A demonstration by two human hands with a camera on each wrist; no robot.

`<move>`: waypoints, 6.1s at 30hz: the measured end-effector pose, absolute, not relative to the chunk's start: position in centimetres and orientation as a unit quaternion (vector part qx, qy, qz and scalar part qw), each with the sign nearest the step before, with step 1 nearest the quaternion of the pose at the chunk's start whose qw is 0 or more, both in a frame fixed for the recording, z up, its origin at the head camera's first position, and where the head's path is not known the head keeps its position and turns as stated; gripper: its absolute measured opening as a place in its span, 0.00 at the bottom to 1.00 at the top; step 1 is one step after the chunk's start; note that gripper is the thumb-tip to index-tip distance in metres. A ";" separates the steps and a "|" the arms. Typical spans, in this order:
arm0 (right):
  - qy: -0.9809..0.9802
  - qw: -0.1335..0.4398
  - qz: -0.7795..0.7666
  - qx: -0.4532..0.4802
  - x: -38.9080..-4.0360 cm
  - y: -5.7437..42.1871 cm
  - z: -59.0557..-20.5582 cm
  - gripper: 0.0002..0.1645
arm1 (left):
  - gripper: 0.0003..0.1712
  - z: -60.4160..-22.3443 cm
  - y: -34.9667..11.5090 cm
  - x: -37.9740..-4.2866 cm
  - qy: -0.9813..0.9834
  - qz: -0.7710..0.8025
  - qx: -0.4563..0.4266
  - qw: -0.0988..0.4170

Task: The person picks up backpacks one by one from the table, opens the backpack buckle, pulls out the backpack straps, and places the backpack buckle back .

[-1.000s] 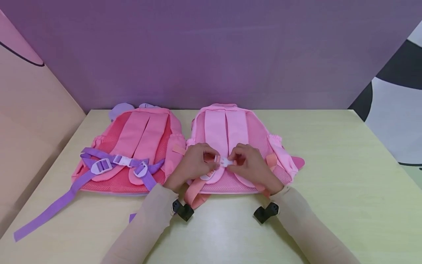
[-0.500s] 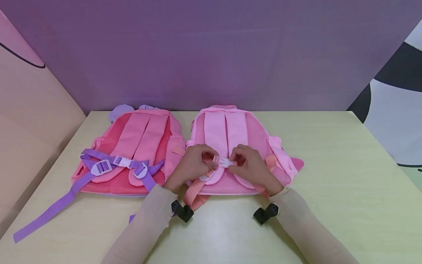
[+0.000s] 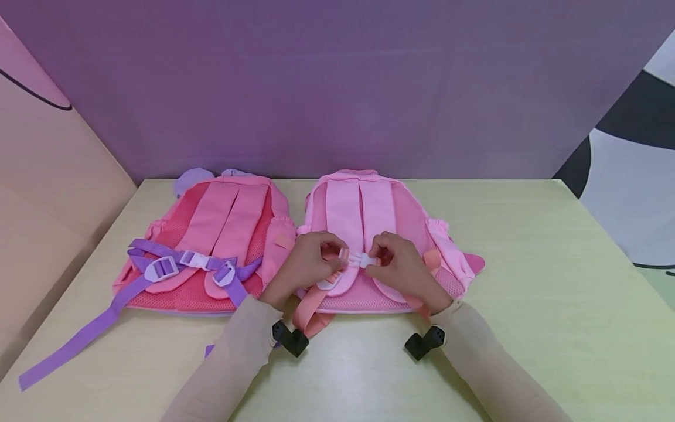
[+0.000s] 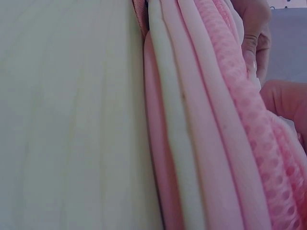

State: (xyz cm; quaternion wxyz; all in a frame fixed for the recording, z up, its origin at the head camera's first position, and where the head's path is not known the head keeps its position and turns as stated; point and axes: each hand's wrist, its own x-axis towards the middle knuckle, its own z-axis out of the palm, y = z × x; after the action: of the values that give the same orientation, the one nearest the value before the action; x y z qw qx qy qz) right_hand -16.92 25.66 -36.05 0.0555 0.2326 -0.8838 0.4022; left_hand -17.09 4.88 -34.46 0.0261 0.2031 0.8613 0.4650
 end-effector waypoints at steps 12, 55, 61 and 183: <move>-0.885 0.056 0.400 0.233 -17.0 25.7 -36.2 0.10 | 0.15 -34.6 4.8 -17.2 0.861 0.466 0.204 0.018; -0.897 0.032 0.385 0.214 -16.6 25.4 -35.7 0.17 | 0.15 -35.0 5.8 -16.9 0.883 0.411 0.226 -0.030; -0.898 0.027 0.384 0.212 -16.7 25.4 -35.6 0.18 | 0.15 -35.1 6.0 -16.9 0.895 0.381 0.226 -0.041; -0.858 0.025 0.450 0.246 -17.0 24.4 -35.6 0.15 | 0.12 -33.3 4.6 -17.2 0.916 0.263 0.303 -0.012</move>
State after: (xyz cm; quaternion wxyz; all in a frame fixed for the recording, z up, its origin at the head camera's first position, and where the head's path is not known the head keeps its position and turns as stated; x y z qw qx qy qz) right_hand -17.01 24.45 -35.61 0.0251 0.2462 -0.8579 0.4503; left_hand -17.24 4.59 -33.28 -0.0116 0.3030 0.9159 0.2630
